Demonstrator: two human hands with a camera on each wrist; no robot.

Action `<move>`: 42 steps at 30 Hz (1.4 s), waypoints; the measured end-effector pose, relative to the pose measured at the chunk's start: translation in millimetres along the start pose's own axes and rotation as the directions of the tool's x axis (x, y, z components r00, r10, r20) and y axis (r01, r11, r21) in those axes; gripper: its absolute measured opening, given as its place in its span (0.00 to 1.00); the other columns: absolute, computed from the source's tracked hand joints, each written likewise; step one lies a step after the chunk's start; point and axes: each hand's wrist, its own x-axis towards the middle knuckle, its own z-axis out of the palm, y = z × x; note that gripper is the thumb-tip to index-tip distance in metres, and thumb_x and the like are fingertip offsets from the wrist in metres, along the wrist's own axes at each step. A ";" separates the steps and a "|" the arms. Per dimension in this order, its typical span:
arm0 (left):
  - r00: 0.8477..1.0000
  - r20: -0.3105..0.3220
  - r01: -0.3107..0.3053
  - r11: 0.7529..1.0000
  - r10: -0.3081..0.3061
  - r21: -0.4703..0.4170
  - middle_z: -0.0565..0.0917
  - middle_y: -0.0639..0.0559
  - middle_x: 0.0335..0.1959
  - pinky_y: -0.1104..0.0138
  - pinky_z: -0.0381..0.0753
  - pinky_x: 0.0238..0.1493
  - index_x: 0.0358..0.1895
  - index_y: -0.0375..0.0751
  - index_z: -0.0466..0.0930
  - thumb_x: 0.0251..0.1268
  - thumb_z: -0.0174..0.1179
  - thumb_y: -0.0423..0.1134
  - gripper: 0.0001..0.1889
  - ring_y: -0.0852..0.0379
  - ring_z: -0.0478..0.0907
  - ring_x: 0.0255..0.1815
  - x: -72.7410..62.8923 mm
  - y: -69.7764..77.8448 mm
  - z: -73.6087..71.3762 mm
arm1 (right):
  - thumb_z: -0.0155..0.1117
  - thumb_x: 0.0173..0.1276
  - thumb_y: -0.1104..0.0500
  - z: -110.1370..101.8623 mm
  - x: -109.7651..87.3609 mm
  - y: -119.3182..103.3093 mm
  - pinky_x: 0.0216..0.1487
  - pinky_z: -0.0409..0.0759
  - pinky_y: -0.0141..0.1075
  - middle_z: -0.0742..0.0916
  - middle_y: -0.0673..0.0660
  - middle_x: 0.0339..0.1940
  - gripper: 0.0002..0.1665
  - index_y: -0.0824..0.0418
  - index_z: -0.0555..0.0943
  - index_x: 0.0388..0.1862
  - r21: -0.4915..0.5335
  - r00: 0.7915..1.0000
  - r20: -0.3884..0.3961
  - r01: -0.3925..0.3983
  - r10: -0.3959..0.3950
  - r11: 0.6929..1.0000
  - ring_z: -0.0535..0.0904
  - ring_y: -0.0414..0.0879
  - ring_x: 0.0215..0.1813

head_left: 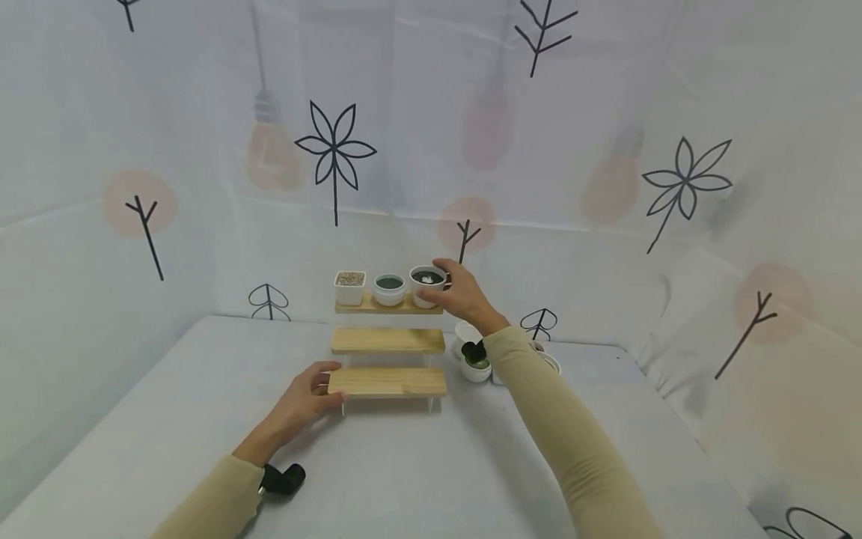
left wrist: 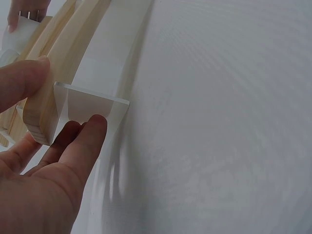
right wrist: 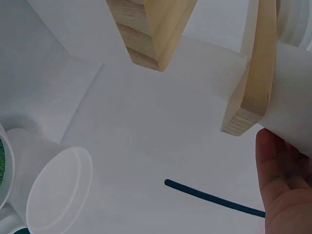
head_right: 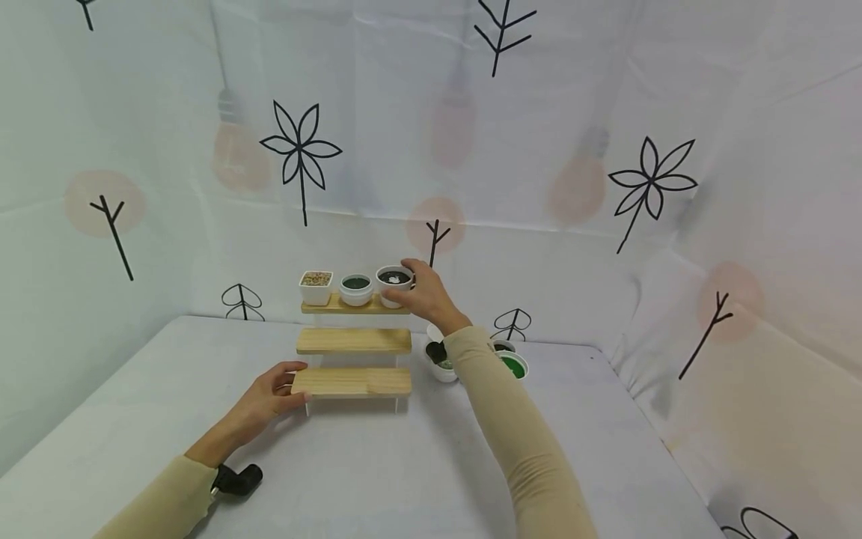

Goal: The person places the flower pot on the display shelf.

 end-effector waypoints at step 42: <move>1.000 -0.006 0.007 1.000 -0.007 0.018 0.73 0.36 0.58 0.55 0.76 0.54 0.67 0.40 0.63 0.55 0.69 0.40 0.36 0.43 0.74 0.58 1.7 -1.0 2.6 | 0.70 0.58 0.43 -37.4 -69.2 38.0 0.58 0.74 0.51 0.72 0.61 0.66 0.48 0.55 0.60 0.72 0.006 0.998 -0.011 -0.057 0.057 0.998 0.73 0.60 0.61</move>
